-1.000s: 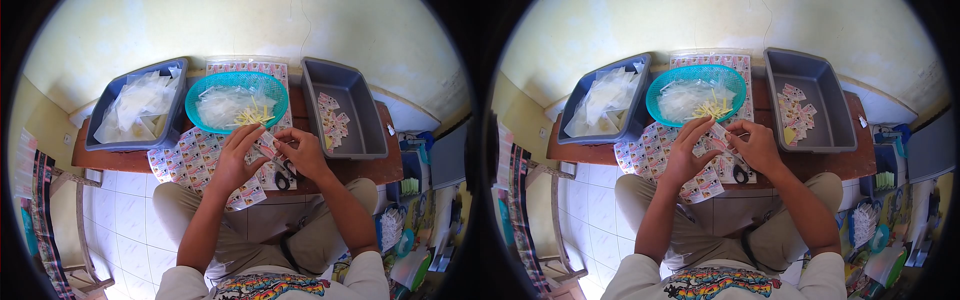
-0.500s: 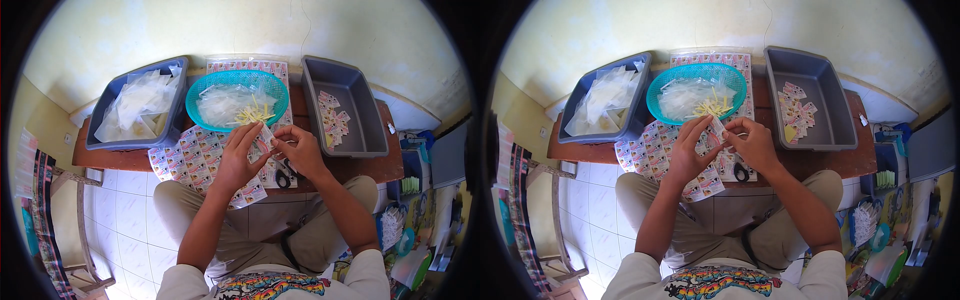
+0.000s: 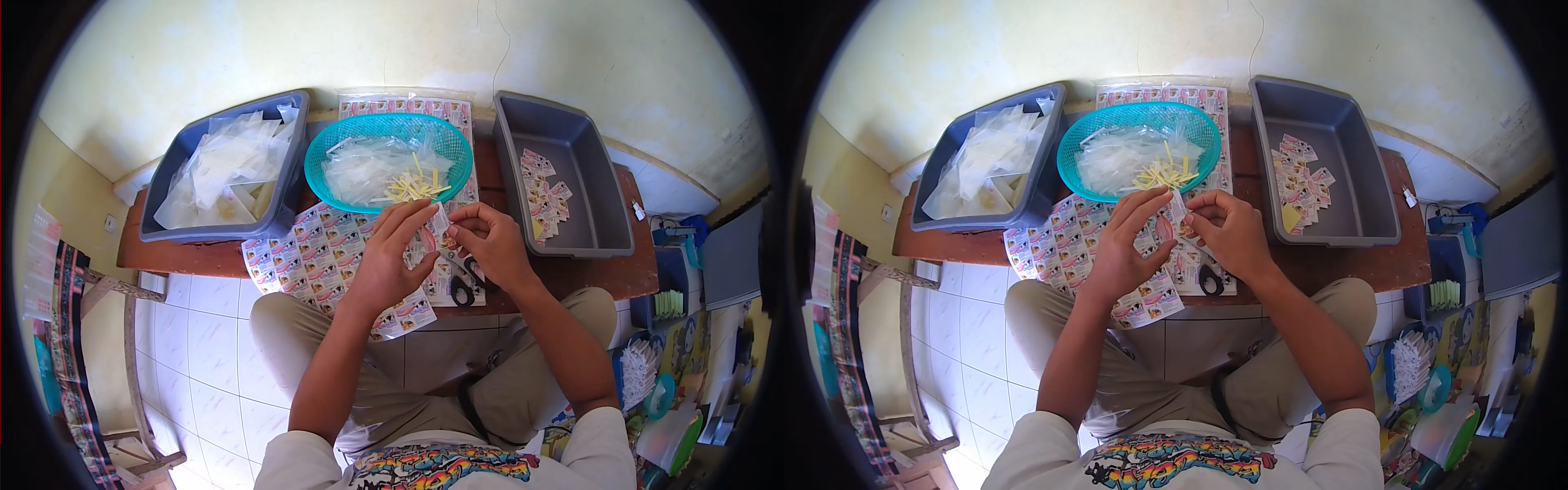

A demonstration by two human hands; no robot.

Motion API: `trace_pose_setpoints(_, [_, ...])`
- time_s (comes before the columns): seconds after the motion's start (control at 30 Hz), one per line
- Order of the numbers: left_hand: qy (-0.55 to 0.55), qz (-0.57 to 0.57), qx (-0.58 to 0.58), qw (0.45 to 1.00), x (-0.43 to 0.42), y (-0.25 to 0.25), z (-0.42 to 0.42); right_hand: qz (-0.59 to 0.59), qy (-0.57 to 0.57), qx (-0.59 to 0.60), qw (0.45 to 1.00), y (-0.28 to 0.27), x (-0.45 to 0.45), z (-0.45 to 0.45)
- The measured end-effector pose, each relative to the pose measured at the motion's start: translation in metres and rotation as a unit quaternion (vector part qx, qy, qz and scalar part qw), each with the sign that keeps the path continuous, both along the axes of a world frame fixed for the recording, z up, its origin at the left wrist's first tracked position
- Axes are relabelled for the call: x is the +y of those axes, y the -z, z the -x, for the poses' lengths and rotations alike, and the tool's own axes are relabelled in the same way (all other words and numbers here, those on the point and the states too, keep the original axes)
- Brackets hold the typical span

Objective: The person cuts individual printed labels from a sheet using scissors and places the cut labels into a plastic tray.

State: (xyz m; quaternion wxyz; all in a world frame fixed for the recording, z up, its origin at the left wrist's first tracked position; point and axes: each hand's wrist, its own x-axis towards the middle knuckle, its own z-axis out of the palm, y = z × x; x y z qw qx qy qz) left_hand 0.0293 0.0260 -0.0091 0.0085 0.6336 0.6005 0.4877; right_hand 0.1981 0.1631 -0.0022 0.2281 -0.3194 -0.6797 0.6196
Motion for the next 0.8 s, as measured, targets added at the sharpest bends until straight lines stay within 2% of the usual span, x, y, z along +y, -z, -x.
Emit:
trace_pose_setpoints(0.2, [0.002, 0.0, -0.005, 1.0, -0.0008, 0.0006, 0.0006, -0.021, 0.004, -0.007, 1.0, -0.0029, -0.0015, 0.0002])
trace_pose_setpoints(0.37, [0.013, 0.008, -0.002, 1.0, -0.0027, -0.0023, -0.001, -0.129, 0.038, -0.036, 0.99, -0.0065, -0.0053, 0.0028])
trace_pose_setpoints(0.57, [0.027, 0.011, -0.006, 1.0, -0.0036, -0.0042, -0.0023, -0.181, 0.057, -0.057, 0.98, -0.0079, -0.0063, 0.0041])
trace_pose_setpoints(0.8, [0.027, 0.011, -0.014, 0.999, -0.004, -0.0019, -0.0021, -0.183, 0.056, -0.086, 0.978, -0.0086, -0.0037, 0.0041])
